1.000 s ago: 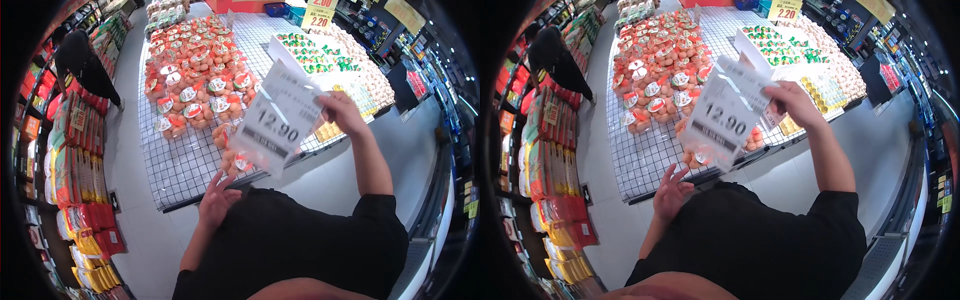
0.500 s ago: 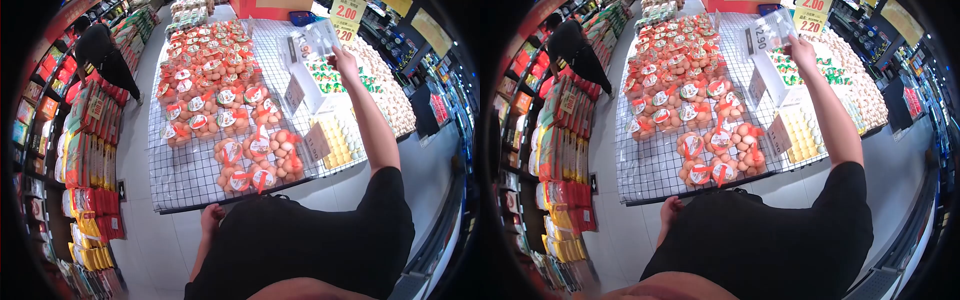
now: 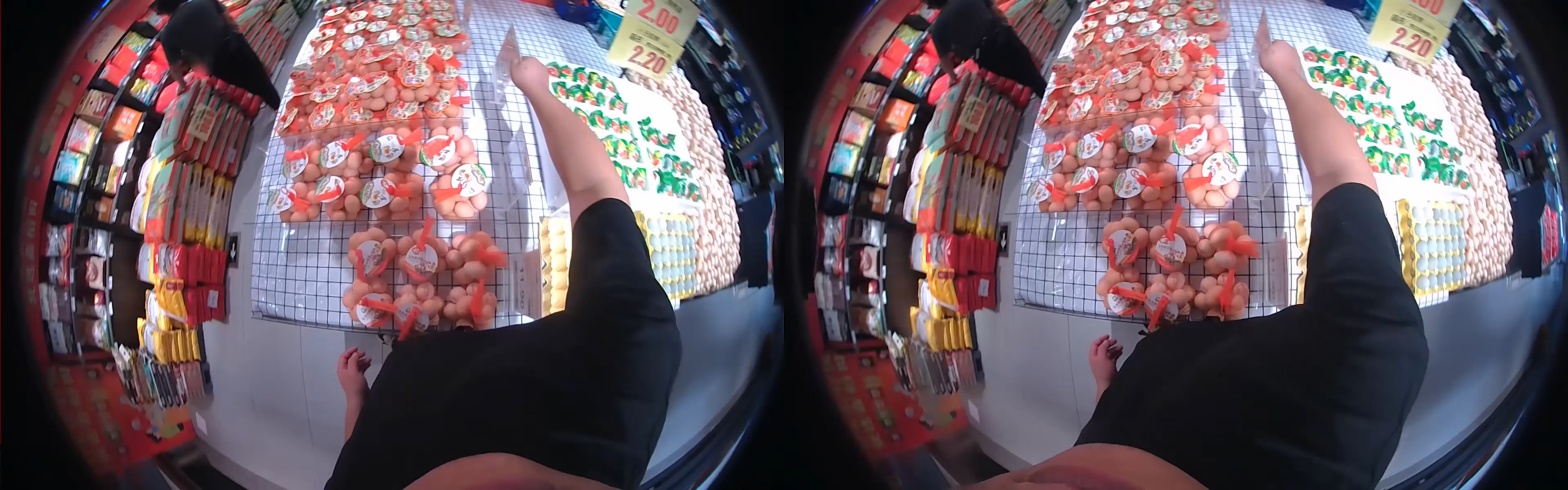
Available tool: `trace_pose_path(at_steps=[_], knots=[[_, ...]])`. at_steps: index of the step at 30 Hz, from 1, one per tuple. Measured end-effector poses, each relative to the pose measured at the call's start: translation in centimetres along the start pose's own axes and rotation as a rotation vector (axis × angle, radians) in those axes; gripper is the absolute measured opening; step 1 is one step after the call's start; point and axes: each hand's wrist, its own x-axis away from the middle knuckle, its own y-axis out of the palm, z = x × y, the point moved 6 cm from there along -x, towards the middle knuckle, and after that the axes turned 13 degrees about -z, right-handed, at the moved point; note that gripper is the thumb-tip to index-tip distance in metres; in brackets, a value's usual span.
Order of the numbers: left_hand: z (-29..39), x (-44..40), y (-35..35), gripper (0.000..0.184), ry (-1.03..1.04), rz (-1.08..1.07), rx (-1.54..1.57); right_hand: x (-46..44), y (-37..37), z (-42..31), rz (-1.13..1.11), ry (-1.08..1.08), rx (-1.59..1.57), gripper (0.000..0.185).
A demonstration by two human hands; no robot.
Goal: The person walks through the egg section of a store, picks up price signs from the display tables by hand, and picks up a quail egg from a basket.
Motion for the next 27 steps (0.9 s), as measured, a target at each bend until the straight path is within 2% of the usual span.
trace_pose_path(at_steps=[3,7,9,11,17,23,26,27], knots=[[-2.7,2.1,-2.4,0.024,-0.062,0.157,-0.03,-2.6,4.6,0.3,-0.078,0.028,0.058,0.049],[-6.4,5.0,-5.1,0.023,-0.12,0.288,-0.076,-4.5,8.1,0.0,-0.201,0.01,0.101,0.041],[-6.8,6.1,-4.5,0.022,-0.132,0.329,-0.138,-4.3,8.5,-1.0,-0.171,-0.023,0.115,0.045],[-6.4,6.6,-3.0,0.023,-0.151,0.324,-0.249,-4.1,8.5,-1.7,-0.136,-0.053,0.132,0.051],[-6.0,5.1,-1.7,0.028,-0.021,0.205,-0.506,-5.5,7.4,-2.1,-0.442,-0.003,0.059,0.047],[-4.9,4.3,-2.4,0.028,0.02,0.14,-0.588,-2.0,4.2,-2.4,-0.445,-0.025,0.105,0.053],[-5.5,3.5,-4.5,0.029,0.034,0.137,-0.617,0.4,1.8,-1.7,-0.263,-0.021,0.122,0.058],[-6.2,3.3,-5.6,0.029,0.047,0.138,-0.629,1.6,1.0,-1.3,-0.311,0.019,0.078,0.061]])
